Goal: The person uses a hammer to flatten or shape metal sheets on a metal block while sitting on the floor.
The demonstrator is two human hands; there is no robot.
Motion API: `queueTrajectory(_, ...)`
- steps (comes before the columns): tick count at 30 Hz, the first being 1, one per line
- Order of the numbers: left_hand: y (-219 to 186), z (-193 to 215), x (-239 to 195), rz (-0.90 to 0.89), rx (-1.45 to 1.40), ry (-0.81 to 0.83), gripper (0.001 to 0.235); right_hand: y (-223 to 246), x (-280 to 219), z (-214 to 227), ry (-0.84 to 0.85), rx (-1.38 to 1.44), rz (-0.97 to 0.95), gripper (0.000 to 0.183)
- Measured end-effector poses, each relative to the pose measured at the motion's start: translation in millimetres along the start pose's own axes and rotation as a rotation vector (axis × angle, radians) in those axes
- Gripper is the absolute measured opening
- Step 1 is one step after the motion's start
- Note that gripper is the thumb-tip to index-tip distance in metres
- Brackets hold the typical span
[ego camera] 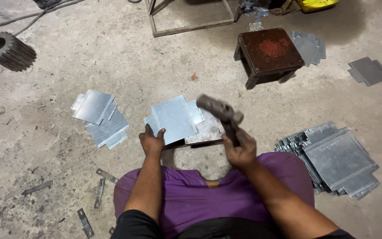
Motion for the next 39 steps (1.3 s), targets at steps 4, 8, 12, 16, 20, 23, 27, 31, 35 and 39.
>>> queueTrajectory(4, -2, 1, 1, -0.029, 0.032, -0.010, 0.089, -77, -50, -27, 0.222, -0.183, -0.325, 0.033)
queueTrajectory(8, -3, 6, -1, -0.037, 0.008, -0.061, 0.092, -130, -80, -31, 0.357, -0.313, -0.694, 0.036)
queueTrajectory(12, 4, 14, 2, 0.049, -0.148, -0.077, 0.101, -159, -86, -27, 0.313, -0.307, -0.801, 0.038)
queueTrajectory(16, 14, 3, -2, 0.341, -0.634, 0.162, 0.062, -182, -93, -25, 0.341, -0.137, -0.915, 0.024)
queueTrajectory(20, -11, 15, -19, 0.484, -0.851, 0.310, 0.038, -195, -118, -29, 0.312, 0.288, -1.421, 0.023)
queueTrajectory(23, -59, 47, -22, 0.184, -0.843, 0.240, 0.026, -189, -119, -25, 0.199, 0.414, -1.560, 0.020)
queueTrajectory(27, -104, 80, -38, -0.373, -0.517, 0.088, 0.019, -186, -117, -19, 0.036, 0.447, -1.629, 0.019)
queueTrajectory(31, -122, 80, -49, -0.785, -0.235, 0.049, 0.037, -207, -117, -15, -0.077, 0.438, -1.537, 0.015)
queueTrajectory(35, -101, 56, -38, -0.749, 0.034, 0.102, 0.043, -214, -115, -7, -0.126, 0.475, -1.462, 0.014)
queueTrajectory(39, -56, 37, -14, -0.493, 0.037, 0.063, 0.056, -210, -110, -1, -0.129, 0.455, -1.367, 0.012)
Point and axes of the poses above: each hand's wrist, its own x-axis towards the middle knuckle, its own z-axis out of the back of the hand, y = z × x, the point moved 7 cm from there along x, towards the middle knuckle, and after that the axes turned 5 degrees about -z, right-handed, at the moved point
